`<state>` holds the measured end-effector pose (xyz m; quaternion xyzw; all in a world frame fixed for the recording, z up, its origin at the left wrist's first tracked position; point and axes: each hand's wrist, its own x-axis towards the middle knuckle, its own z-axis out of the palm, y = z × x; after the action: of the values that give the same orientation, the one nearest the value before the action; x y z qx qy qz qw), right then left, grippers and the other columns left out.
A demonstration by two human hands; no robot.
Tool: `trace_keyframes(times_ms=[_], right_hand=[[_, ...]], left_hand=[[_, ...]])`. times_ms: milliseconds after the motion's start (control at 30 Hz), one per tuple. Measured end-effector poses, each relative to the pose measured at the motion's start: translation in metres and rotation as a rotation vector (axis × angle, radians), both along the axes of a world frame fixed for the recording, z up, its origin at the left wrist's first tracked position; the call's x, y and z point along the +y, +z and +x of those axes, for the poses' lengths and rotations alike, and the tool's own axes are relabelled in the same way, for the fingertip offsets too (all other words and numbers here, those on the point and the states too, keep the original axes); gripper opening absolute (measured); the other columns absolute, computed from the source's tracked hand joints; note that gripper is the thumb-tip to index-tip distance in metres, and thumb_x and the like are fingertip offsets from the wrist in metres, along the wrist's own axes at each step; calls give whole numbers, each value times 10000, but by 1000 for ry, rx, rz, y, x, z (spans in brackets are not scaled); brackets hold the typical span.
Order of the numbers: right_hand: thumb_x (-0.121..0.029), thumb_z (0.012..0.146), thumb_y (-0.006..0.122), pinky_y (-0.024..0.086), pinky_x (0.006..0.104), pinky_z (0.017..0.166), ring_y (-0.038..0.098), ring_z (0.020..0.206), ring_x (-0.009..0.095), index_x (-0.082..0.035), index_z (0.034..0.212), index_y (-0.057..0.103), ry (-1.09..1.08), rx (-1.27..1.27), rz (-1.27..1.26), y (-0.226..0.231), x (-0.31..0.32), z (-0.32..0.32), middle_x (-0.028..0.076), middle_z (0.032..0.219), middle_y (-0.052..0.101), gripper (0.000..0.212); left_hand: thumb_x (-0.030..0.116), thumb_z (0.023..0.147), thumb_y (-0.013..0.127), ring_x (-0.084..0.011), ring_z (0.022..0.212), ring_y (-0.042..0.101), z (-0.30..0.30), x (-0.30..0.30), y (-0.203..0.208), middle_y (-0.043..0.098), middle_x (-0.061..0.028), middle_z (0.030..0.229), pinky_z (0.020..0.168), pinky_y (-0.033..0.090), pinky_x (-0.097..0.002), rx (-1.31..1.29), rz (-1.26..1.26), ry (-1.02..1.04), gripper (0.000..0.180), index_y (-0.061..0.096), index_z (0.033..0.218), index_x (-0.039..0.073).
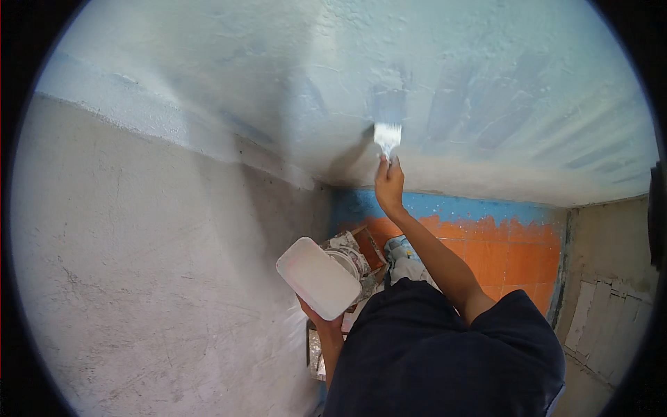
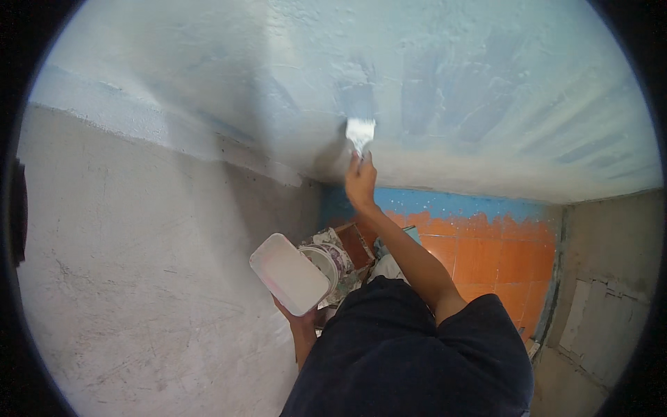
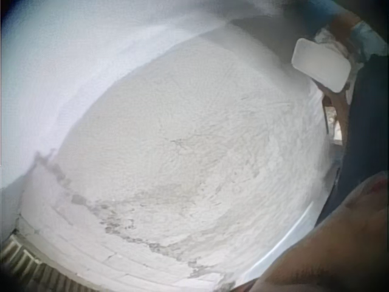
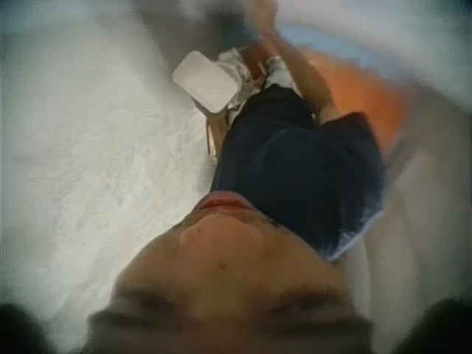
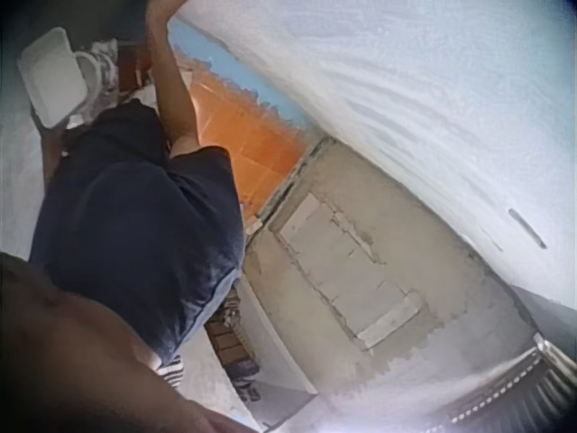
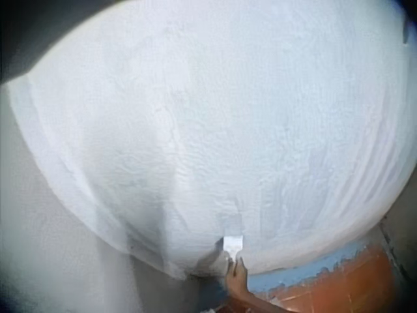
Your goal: Painting a wall corner and surface with white paint using a brush.
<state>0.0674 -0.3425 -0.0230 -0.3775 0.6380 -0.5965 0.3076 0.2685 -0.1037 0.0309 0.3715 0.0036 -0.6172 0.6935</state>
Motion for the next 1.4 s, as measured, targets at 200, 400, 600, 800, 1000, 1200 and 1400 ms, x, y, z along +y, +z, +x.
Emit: trace_keyframes(times_ms=[200, 400, 600, 800, 1000, 1200, 1400], right_hand=[[-168, 1073, 472, 431, 460, 558, 588, 547, 361, 36, 1141, 545, -1, 8, -157, 104, 0, 16, 226, 653, 601, 227], [-223, 1095, 444, 405, 473, 529, 585, 523, 353, 47, 1131, 531, -26, 232, 21, -3, -22, -1, 180, 632, 607, 285], [-266, 1069, 455, 480, 556, 739, 667, 812, 486, 59, 1050, 604, -61, 73, 439, -131, -6, -8, 288, 796, 671, 359], [-292, 1089, 438, 479, 461, 704, 667, 721, 330, 87, 1112, 626, 6, -146, 46, 52, -26, 14, 244, 755, 659, 424], [-340, 1118, 398, 357, 355, 512, 425, 528, 127, 3, 999, 567, 43, 61, -256, 153, -5, 5, 62, 576, 453, 400], [-330, 1111, 402, 436, 387, 555, 540, 552, 210, 27, 1023, 587, -158, 4, -43, -65, -20, 10, 107, 629, 552, 411], [-332, 1111, 411, 436, 323, 527, 533, 547, 136, 16, 1061, 593, -90, -136, 242, -47, -48, 8, 45, 658, 557, 396]], left_hand=[[499, 1050, 383, -364, 1149, 662, -2, -11, -3, 638, -205, 1313, 949, 578, -525, -155, 11, 67, 622, 459, 1474, 50], [486, 1052, 382, -375, 1137, 661, 7, -11, 2, 632, -242, 1298, 964, 571, -519, -171, -58, -8, 615, 459, 1463, 36], [471, 1077, 387, -306, 1216, 632, 19, -17, 3, 597, -121, 1392, 1028, 544, -475, -35, -113, -127, 563, 462, 1480, 85], [507, 1039, 408, -394, 1226, 610, 27, -27, 24, 576, -234, 1379, 1022, 534, -536, -38, -150, -158, 656, 414, 1508, 48], [510, 1033, 418, -415, 1250, 590, 16, -27, 42, 567, -234, 1384, 1021, 530, -553, 23, -170, -248, 664, 415, 1508, 47], [500, 1033, 424, -432, 1287, 566, 22, -31, 18, 558, -240, 1400, 1034, 522, -558, -92, -200, -209, 656, 409, 1522, 63], [495, 1041, 404, -424, 1276, 581, -20, -25, 67, 582, -234, 1373, 1042, 520, -542, 64, -227, -257, 647, 419, 1510, 50]])
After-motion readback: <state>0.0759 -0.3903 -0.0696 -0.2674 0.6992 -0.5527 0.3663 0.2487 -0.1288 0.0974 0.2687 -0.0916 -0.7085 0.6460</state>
